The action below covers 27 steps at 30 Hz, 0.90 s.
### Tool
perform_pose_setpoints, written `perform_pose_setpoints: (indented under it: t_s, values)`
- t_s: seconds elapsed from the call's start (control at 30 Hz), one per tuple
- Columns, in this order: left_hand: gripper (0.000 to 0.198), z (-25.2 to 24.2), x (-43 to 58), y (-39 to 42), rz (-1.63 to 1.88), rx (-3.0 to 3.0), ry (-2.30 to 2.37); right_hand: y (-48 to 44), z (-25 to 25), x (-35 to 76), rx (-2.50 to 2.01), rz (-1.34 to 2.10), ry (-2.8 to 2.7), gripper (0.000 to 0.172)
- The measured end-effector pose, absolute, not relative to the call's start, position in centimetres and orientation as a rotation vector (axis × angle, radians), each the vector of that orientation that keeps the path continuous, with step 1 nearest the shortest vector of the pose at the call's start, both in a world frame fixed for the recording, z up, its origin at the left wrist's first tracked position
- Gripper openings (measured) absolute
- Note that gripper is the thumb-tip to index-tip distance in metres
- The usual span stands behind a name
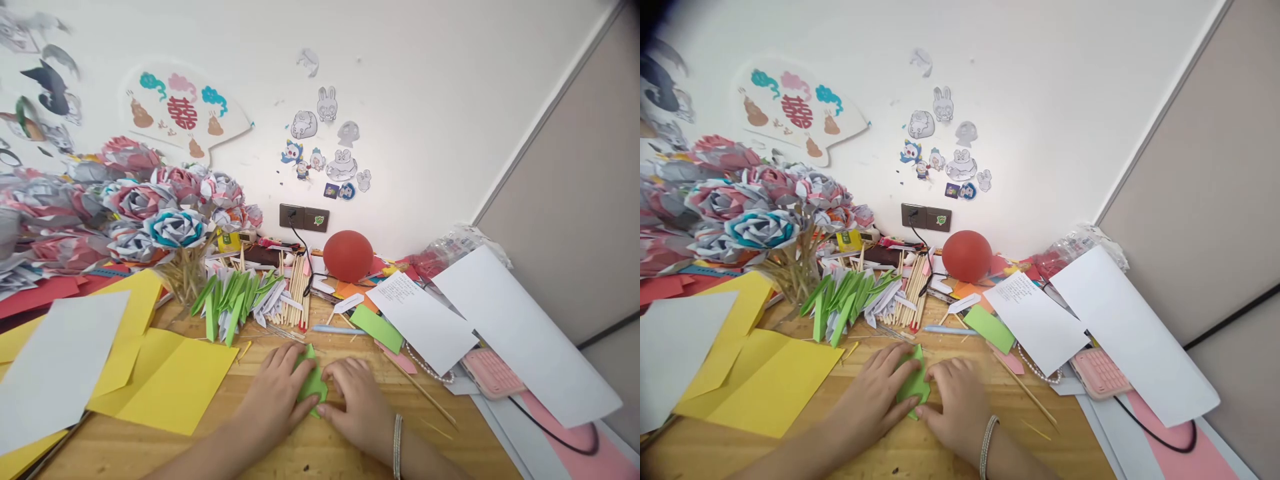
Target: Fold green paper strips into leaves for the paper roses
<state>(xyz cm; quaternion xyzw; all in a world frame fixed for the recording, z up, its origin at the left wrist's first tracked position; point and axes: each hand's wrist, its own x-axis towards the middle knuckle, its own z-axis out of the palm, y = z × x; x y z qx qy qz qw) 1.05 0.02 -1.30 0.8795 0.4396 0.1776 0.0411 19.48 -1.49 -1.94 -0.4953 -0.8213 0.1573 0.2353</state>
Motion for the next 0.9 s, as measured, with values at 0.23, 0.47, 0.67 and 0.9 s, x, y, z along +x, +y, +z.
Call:
perform_pose_setpoints:
  t_s: [0.23, 0.47, 0.67, 0.9]
  values:
    - [0.037, -0.9, 0.4, 0.7, 0.539, 2.667, 1.214, -1.2, -1.7, 19.8, -1.324, 0.457, -2.365, 0.018]
    - [0.036, -1.0, 0.1, 0.9, 0.673, 2.599, 1.134, -0.3, -0.9, 22.0, -1.428, 0.472, -2.255, 0.016]
    - [0.041, -1.6, 0.5, 0.2, 0.723, 2.471, 1.227, -1.0, -0.8, 21.7, -1.288, 0.411, -2.246, 0.03]
    - [0.023, -0.2, 1.8, -0.2, 0.716, 2.152, 1.221, -1.8, -0.7, 20.2, -0.96, 0.252, -2.543, 0.026]
